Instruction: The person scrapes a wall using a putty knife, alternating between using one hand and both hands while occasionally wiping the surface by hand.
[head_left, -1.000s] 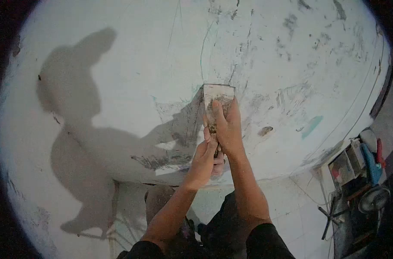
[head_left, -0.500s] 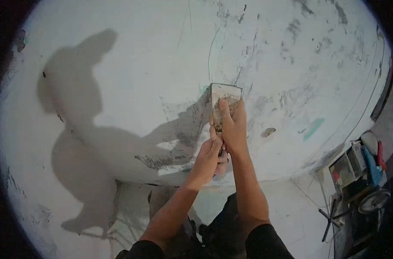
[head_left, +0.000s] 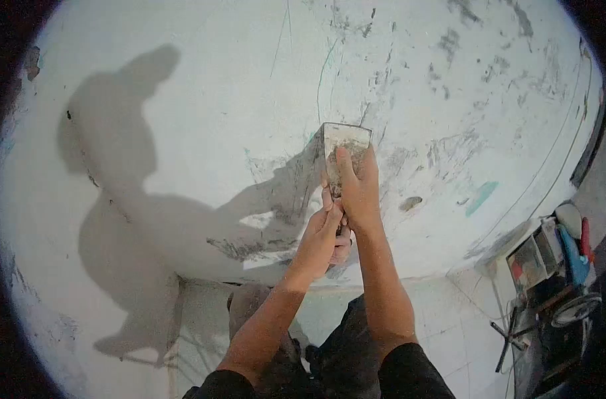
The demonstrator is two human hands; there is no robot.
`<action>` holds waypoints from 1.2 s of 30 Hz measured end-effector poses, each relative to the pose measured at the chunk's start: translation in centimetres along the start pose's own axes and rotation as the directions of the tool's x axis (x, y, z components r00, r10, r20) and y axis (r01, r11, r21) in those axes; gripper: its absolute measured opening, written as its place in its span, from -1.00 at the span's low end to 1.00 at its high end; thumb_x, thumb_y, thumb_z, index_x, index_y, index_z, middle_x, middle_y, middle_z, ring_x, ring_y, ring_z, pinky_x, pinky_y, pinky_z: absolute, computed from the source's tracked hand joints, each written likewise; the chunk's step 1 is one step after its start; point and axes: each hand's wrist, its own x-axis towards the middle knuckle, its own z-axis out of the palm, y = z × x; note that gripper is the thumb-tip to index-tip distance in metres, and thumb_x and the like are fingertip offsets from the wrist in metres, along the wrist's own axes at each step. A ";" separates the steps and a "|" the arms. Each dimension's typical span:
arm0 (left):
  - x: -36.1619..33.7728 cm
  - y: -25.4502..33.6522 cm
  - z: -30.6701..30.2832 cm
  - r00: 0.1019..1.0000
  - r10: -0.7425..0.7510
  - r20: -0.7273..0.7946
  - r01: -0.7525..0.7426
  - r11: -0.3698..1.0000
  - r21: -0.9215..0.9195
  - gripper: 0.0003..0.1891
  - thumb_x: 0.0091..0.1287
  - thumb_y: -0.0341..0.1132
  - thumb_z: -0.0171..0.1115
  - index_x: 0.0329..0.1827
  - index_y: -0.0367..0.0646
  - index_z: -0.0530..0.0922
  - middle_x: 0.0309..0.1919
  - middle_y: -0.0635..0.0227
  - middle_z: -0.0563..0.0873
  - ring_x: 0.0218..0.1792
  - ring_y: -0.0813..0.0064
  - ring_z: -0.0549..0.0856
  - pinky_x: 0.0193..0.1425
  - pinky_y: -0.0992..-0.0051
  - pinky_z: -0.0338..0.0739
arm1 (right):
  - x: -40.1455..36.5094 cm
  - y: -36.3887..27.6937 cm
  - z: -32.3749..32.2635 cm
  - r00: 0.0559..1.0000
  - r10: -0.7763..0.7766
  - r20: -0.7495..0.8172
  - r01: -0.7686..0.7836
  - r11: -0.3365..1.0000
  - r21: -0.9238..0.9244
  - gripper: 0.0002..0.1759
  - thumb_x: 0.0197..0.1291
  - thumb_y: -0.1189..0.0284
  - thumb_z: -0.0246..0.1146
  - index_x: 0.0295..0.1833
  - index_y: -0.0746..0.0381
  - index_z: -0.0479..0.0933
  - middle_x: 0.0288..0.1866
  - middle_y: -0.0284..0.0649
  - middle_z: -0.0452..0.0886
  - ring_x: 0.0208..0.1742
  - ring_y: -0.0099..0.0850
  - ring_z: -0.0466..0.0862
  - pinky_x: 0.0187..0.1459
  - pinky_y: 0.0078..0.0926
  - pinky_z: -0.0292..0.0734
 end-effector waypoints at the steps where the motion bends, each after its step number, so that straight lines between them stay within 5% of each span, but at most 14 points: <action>1: -0.3 -0.1 -0.2 1.000 -0.008 0.025 0.008 1.000 -0.026 -0.64 0.66 0.09 -0.03 -0.17 0.01 0.36 -0.67 0.63 0.23 -0.78 0.71 0.16 -0.73 0.56 -0.01 | -0.2 0.5 -0.1 1.000 0.005 -0.005 -0.005 1.000 0.004 -0.65 0.52 0.35 0.17 0.23 0.37 0.43 -0.01 -0.13 0.65 -0.05 -0.38 0.62 0.00 -0.36 0.54; 7: 0.2 0.6 0.9 0.993 -0.039 -0.113 0.036 0.999 -0.027 -0.65 0.67 0.05 -0.03 -0.20 0.01 0.33 -0.68 0.62 0.18 -0.78 0.70 0.10 -0.74 0.54 -0.05 | 0.7 -0.6 0.2 0.999 -0.045 0.003 0.045 0.997 -0.066 -0.64 0.52 0.33 0.17 0.22 0.37 0.44 -0.02 -0.11 0.65 -0.05 -0.34 0.63 0.01 -0.34 0.55; 8: -0.3 0.5 0.7 0.997 -0.022 -0.068 0.022 1.000 -0.015 -0.66 0.67 0.05 -0.04 -0.20 0.01 0.34 -0.68 0.63 0.18 -0.78 0.70 0.10 -0.74 0.54 -0.05 | 0.0 -1.1 0.2 0.997 0.066 0.050 -0.068 0.997 0.041 -0.65 0.52 0.34 0.17 0.20 0.38 0.45 -0.01 -0.08 0.65 -0.03 -0.32 0.63 0.02 -0.31 0.54; 13: 0.1 0.4 -0.4 0.999 0.005 0.039 -0.005 1.000 -0.003 -0.67 0.68 0.04 -0.06 -0.19 0.03 0.37 -0.68 0.63 0.17 -0.78 0.71 0.11 -0.72 0.54 -0.05 | 0.1 -0.4 0.1 0.999 0.015 0.035 -0.015 1.000 -0.002 -0.65 0.51 0.35 0.19 0.19 0.40 0.43 -0.08 -0.11 0.66 -0.11 -0.35 0.65 -0.04 -0.32 0.56; 15: -0.2 0.9 0.1 1.000 0.008 -0.003 -0.008 1.000 0.026 -0.65 0.67 0.06 -0.05 -0.19 0.02 0.37 -0.68 0.63 0.18 -0.79 0.70 0.11 -0.73 0.54 -0.04 | -0.3 -1.5 0.6 0.994 0.106 0.036 -0.109 0.990 0.090 -0.63 0.50 0.33 0.19 0.20 0.40 0.42 -0.08 -0.11 0.66 -0.10 -0.35 0.64 -0.01 -0.33 0.56; 16: 0.0 1.0 0.4 0.998 -0.006 -0.062 0.008 0.999 0.031 -0.64 0.66 0.08 -0.02 -0.19 0.01 0.37 -0.69 0.62 0.18 -0.79 0.70 0.12 -0.73 0.54 -0.03 | 0.3 -0.3 0.5 0.998 -0.056 0.019 0.056 0.998 0.015 -0.62 0.51 0.31 0.18 0.20 0.40 0.42 -0.06 -0.09 0.66 -0.06 -0.31 0.64 0.04 -0.31 0.55; 23: -0.3 1.7 1.8 0.996 0.025 -0.083 -0.024 1.000 0.013 -0.61 0.65 0.11 -0.04 -0.07 -0.04 0.42 -0.67 0.67 0.13 -0.77 0.72 0.06 -0.70 0.53 -0.05 | 0.7 -1.7 0.1 0.988 -0.150 0.022 0.151 0.958 -0.245 -0.55 0.49 0.30 0.18 0.27 0.43 0.39 0.10 0.04 0.62 0.12 -0.20 0.61 0.18 -0.23 0.49; 25: -1.0 1.3 1.6 0.997 0.023 -0.076 -0.020 0.999 0.038 -0.62 0.65 0.11 -0.04 -0.09 -0.03 0.41 -0.67 0.67 0.15 -0.78 0.74 0.07 -0.71 0.55 -0.03 | 0.9 -0.8 0.5 0.986 -0.161 0.040 0.164 0.983 -0.084 -0.55 0.49 0.29 0.18 0.27 0.43 0.40 0.09 0.07 0.62 0.11 -0.12 0.61 0.19 -0.21 0.48; 28: 0.3 2.3 1.2 0.997 0.051 -0.063 -0.047 0.997 0.067 -0.60 0.65 0.13 -0.03 -0.16 -0.02 0.41 -0.68 0.67 0.16 -0.77 0.74 0.10 -0.71 0.55 -0.01 | 2.1 -1.1 1.2 0.990 -0.142 0.011 0.142 0.984 -0.108 -0.65 0.51 0.35 0.18 0.19 0.41 0.42 -0.08 -0.11 0.62 -0.07 -0.35 0.61 0.00 -0.36 0.53; 29: 0.4 3.2 1.9 0.993 0.050 -0.111 -0.043 0.997 0.057 -0.59 0.64 0.14 -0.02 -0.19 -0.02 0.41 -0.68 0.67 0.16 -0.77 0.74 0.10 -0.71 0.55 -0.01 | 2.3 -2.0 1.2 0.960 -0.281 0.023 0.281 0.946 -0.160 -0.70 0.51 0.36 0.16 0.15 0.37 0.44 -0.10 -0.11 0.62 -0.14 -0.41 0.62 -0.07 -0.41 0.55; 31: 0.0 3.3 2.0 0.991 0.026 -0.128 -0.019 0.998 0.055 -0.57 0.63 0.16 -0.01 -0.20 -0.03 0.41 -0.68 0.66 0.16 -0.77 0.73 0.11 -0.71 0.54 -0.03 | 2.5 -1.8 1.3 0.993 -0.118 0.026 0.119 0.993 -0.027 -0.72 0.52 0.35 0.16 0.15 0.34 0.45 -0.10 -0.11 0.62 -0.18 -0.44 0.62 -0.12 -0.45 0.56; 34: 0.1 2.7 2.0 0.982 0.085 -0.166 -0.070 0.993 0.094 -0.57 0.65 0.14 -0.04 -0.20 -0.05 0.42 -0.66 0.65 0.18 -0.76 0.71 0.10 -0.69 0.55 -0.03 | 0.8 -3.0 1.1 0.996 -0.092 0.012 0.093 0.984 -0.153 -0.57 0.49 0.32 0.18 0.25 0.44 0.39 0.00 0.02 0.65 0.01 -0.24 0.64 0.07 -0.27 0.54; 36: -0.7 2.6 1.7 0.992 0.066 -0.111 -0.055 0.994 0.094 -0.58 0.65 0.13 -0.04 -0.19 -0.05 0.42 -0.66 0.65 0.19 -0.76 0.71 0.10 -0.69 0.55 -0.02 | 0.5 -2.0 1.4 0.994 -0.105 -0.003 0.104 0.992 -0.068 -0.63 0.51 0.33 0.18 0.22 0.39 0.42 -0.03 -0.07 0.64 -0.06 -0.35 0.63 -0.02 -0.36 0.55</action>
